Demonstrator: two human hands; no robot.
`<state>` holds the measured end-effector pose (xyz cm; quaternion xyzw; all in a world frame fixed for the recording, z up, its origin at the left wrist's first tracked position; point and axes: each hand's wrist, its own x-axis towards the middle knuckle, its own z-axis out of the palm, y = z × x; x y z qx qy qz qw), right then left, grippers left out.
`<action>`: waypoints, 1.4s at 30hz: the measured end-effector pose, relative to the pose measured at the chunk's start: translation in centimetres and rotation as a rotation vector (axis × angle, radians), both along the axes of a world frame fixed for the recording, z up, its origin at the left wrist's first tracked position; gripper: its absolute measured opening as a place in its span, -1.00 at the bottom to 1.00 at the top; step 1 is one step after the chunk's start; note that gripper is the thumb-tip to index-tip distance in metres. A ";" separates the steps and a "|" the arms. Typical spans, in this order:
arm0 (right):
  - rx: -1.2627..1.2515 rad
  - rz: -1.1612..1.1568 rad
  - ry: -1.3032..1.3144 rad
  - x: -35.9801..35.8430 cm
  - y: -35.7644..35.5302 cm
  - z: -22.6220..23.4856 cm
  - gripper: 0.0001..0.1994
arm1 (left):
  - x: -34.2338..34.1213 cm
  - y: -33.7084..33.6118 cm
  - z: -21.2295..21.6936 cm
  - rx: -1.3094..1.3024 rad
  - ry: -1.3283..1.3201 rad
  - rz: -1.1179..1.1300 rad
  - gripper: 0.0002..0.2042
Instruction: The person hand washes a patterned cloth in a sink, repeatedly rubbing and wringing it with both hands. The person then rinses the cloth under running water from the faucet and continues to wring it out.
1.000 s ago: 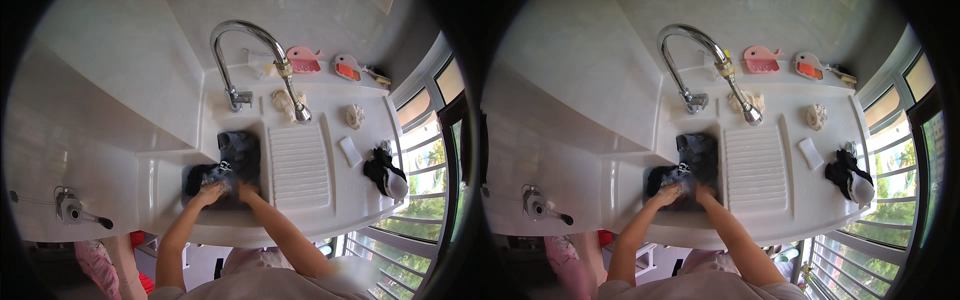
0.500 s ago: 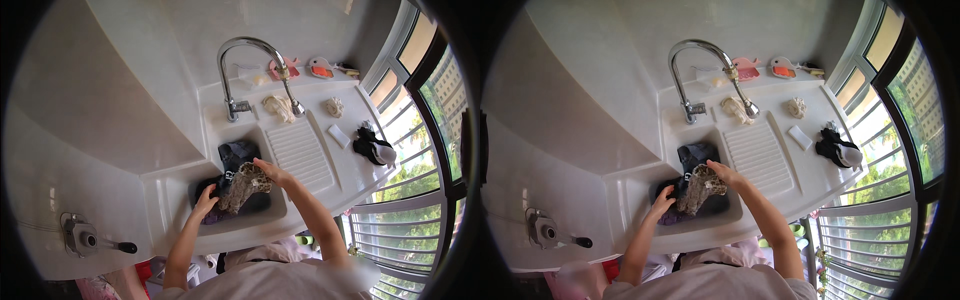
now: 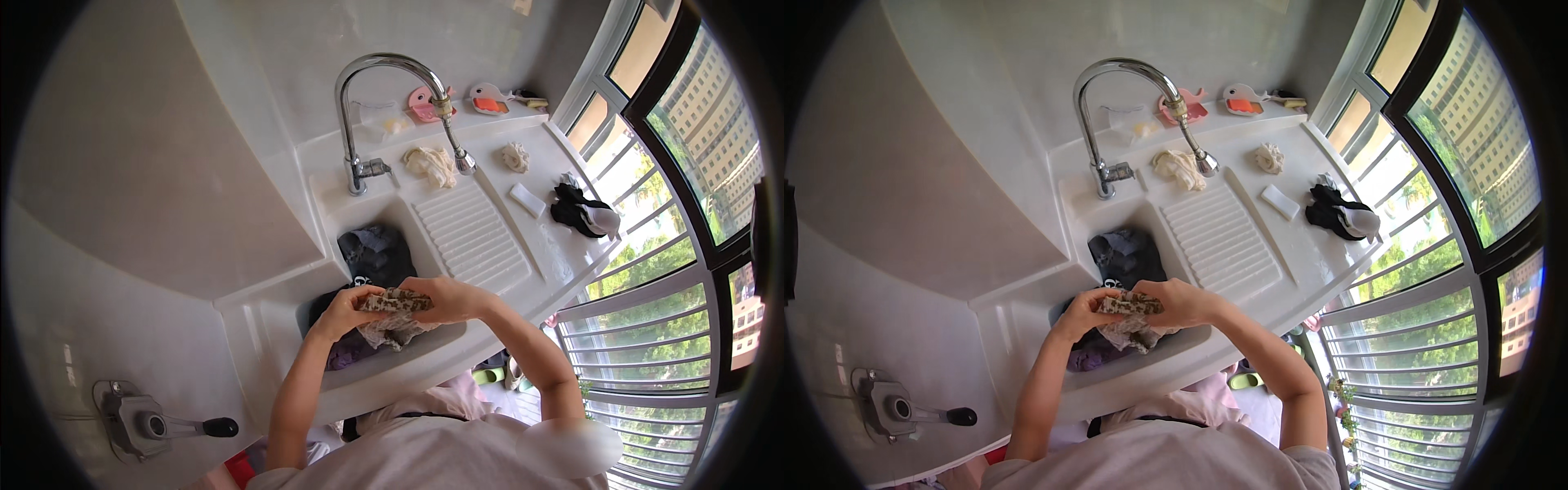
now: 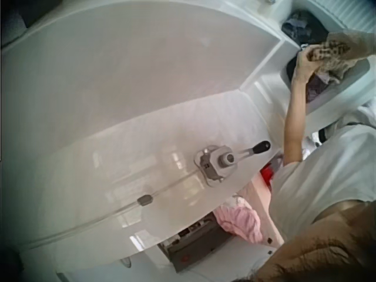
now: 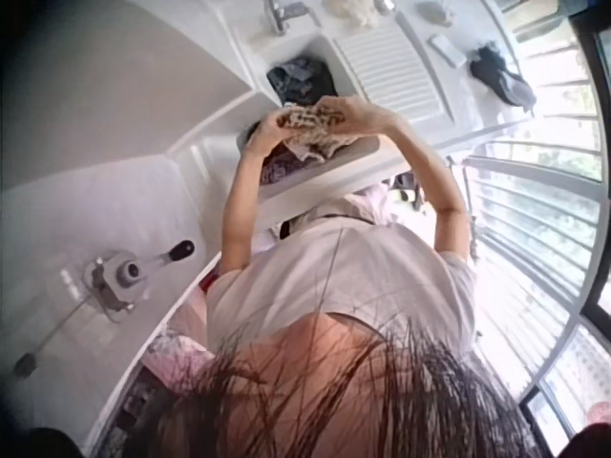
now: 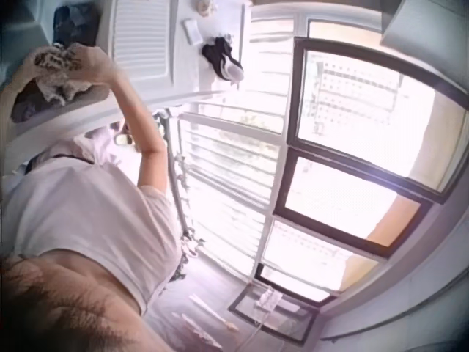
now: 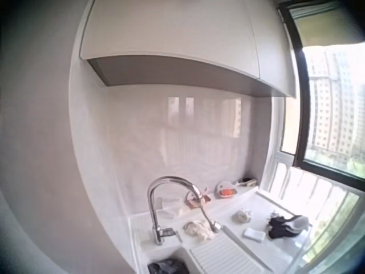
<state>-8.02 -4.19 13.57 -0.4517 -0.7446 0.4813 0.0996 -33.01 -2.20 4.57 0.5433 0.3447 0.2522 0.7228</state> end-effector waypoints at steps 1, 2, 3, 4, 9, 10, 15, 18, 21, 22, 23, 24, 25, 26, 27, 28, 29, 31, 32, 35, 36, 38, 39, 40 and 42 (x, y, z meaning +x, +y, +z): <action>0.072 -0.029 0.020 0.3 0.1 0.4 -0.57 | -0.6 -0.1 0.7 -0.010 0.019 0.005 -0.59; 0.087 -0.062 -0.037 0.6 0.5 0.0 -0.57 | -1.2 -0.2 0.9 -0.023 0.044 0.010 -0.62; 0.105 -0.090 -0.089 0.7 1.4 -0.7 -0.57 | -1.8 -0.2 0.1 -0.005 0.079 0.066 -0.63; 0.124 -0.120 -0.141 0.8 2.3 -1.8 -0.58 | -2.3 -0.5 -1.8 0.014 0.115 0.120 -0.64; 0.155 -0.176 -0.125 0.4 4.2 -23.9 -0.61 | -2.6 0.1 -14.0 -0.128 0.524 0.205 -0.53; 0.171 -0.211 -0.093 -1.2 3.9 -26.5 -0.63 | -2.5 0.3 -15.9 0.101 0.698 0.195 -0.50; 0.292 -0.271 -0.300 -5.8 3.3 -30.0 -0.73 | 0.7 0.5 -20.2 0.503 1.027 0.200 -0.55; 0.307 -0.145 -0.389 -5.2 3.0 -30.3 -0.71 | 1.2 -0.8 -22.9 0.735 1.227 0.065 -0.58; 0.347 -0.080 -0.451 -4.9 3.4 -32.2 -0.69 | 1.2 -1.6 -27.0 0.686 1.480 -0.083 -0.61; 0.344 -0.090 -0.499 -5.4 3.2 -33.7 -0.70 | 1.1 -1.4 -28.0 0.655 1.438 0.007 -0.63; 0.342 -0.103 -0.547 -5.9 3.0 -34.3 -0.72 | 1.1 -1.3 -28.3 0.626 1.395 0.094 -0.65; 0.339 -0.115 -0.596 -6.2 2.7 -34.9 -0.73 | 1.1 -1.5 -28.7 0.628 1.383 0.121 -0.66; 0.350 -0.062 -0.592 -6.2 2.6 -35.5 -0.74 | 1.1 -1.5 -29.0 0.631 1.367 0.147 -0.67; 0.369 -0.012 -0.584 -6.1 3.0 -35.2 -0.76 | 1.2 -1.1 -28.7 0.674 1.388 0.118 -0.67; 0.387 0.038 -0.577 -6.0 3.5 -34.8 -0.77 | 1.2 -0.7 -28.4 0.717 1.408 0.088 -0.68; 0.439 0.030 -0.468 -5.4 4.0 -34.4 -0.76 | 1.0 -0.2 -28.0 0.302 0.999 0.276 -0.70; 0.497 0.023 -0.354 -4.6 4.7 -34.0 -0.76 | 0.7 0.9 -26.2 -0.089 0.564 0.438 -0.72; 0.429 -0.205 -0.287 -4.9 3.5 -33.4 -0.75 | -0.1 1.4 -22.8 -0.698 -0.271 0.564 -0.67; 0.328 -0.425 -0.330 -6.9 3.3 -33.2 -0.74 | 0.5 1.9 -22.2 -0.780 -0.305 0.622 -0.66; 0.178 -0.668 -0.116 -12.0 1.8 -26.0 -0.74 | 2.7 2.1 -20.5 -1.031 -0.268 0.746 -0.65; 0.105 -0.508 -0.117 -14.8 0.2 -21.5 -0.68 | -1.1 -0.1 -35.0 -0.759 -1.065 0.180 -0.61; 0.324 -0.421 0.241 -15.6 -2.3 -18.8 -0.77 | 0.2 -0.4 -29.8 -0.881 -0.816 0.495 -0.62; 0.393 -0.379 0.220 -15.5 -2.0 -19.5 -0.82 | 0.6 -0.4 -28.0 -0.904 -0.789 0.520 -0.62; 0.456 -0.363 0.195 -15.4 -1.5 -20.3 -0.85 | 1.4 -0.1 -25.7 -0.929 -0.727 0.536 -0.62; 0.618 -0.313 0.274 -13.3 0.5 -20.5 -0.84 | 2.1 -0.3 -21.9 -0.954 -0.609 0.606 -0.61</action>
